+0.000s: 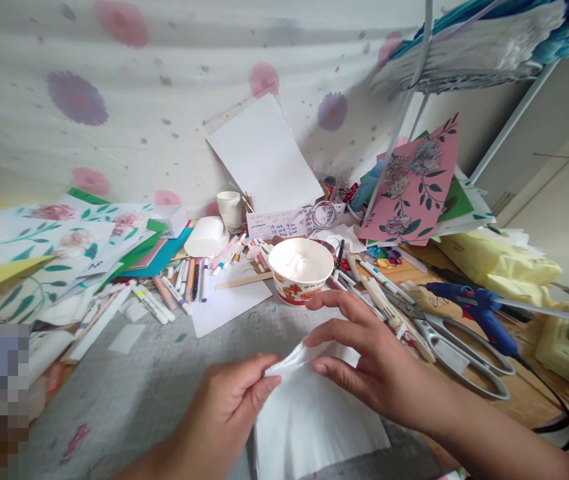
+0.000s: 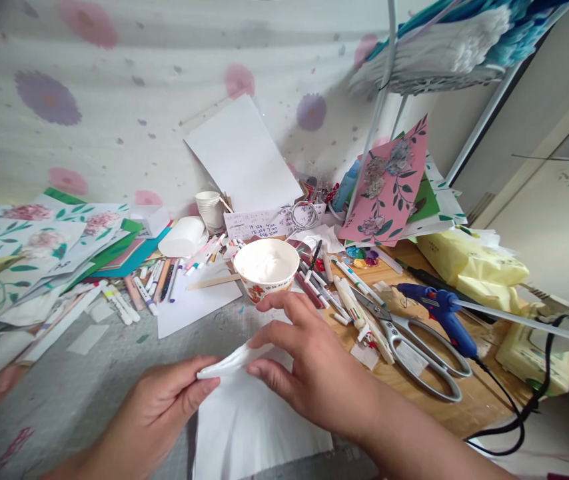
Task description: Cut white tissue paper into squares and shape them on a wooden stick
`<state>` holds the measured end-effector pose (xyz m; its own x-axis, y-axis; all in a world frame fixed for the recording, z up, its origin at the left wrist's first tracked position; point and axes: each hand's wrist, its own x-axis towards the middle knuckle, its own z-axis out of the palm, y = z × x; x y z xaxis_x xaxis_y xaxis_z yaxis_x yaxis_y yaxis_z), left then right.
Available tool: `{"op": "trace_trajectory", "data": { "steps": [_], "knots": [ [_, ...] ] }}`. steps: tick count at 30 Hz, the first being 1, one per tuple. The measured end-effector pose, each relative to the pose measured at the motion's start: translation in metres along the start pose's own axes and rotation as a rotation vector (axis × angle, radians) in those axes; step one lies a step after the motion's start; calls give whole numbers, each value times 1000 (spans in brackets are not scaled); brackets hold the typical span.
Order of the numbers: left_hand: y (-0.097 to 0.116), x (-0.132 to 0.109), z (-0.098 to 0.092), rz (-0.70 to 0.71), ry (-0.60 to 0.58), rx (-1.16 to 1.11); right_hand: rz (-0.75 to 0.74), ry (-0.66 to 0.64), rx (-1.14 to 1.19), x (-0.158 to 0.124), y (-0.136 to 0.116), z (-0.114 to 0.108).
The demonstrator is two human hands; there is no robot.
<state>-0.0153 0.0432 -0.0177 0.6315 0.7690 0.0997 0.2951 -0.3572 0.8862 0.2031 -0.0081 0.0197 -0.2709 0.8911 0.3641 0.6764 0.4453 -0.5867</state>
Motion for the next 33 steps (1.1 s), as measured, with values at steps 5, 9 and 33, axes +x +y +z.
{"op": "trace_trajectory", "data": {
  "steps": [5,9,33],
  "knots": [
    [0,0,0,28,-23,26,26,-34,-6,2,1,2],
    [3,-1,1,15,-29,28,33,-44,-25,4,2,1],
    [5,2,6,-208,36,-355,103,-11,115,3,2,7]
  ]
}}
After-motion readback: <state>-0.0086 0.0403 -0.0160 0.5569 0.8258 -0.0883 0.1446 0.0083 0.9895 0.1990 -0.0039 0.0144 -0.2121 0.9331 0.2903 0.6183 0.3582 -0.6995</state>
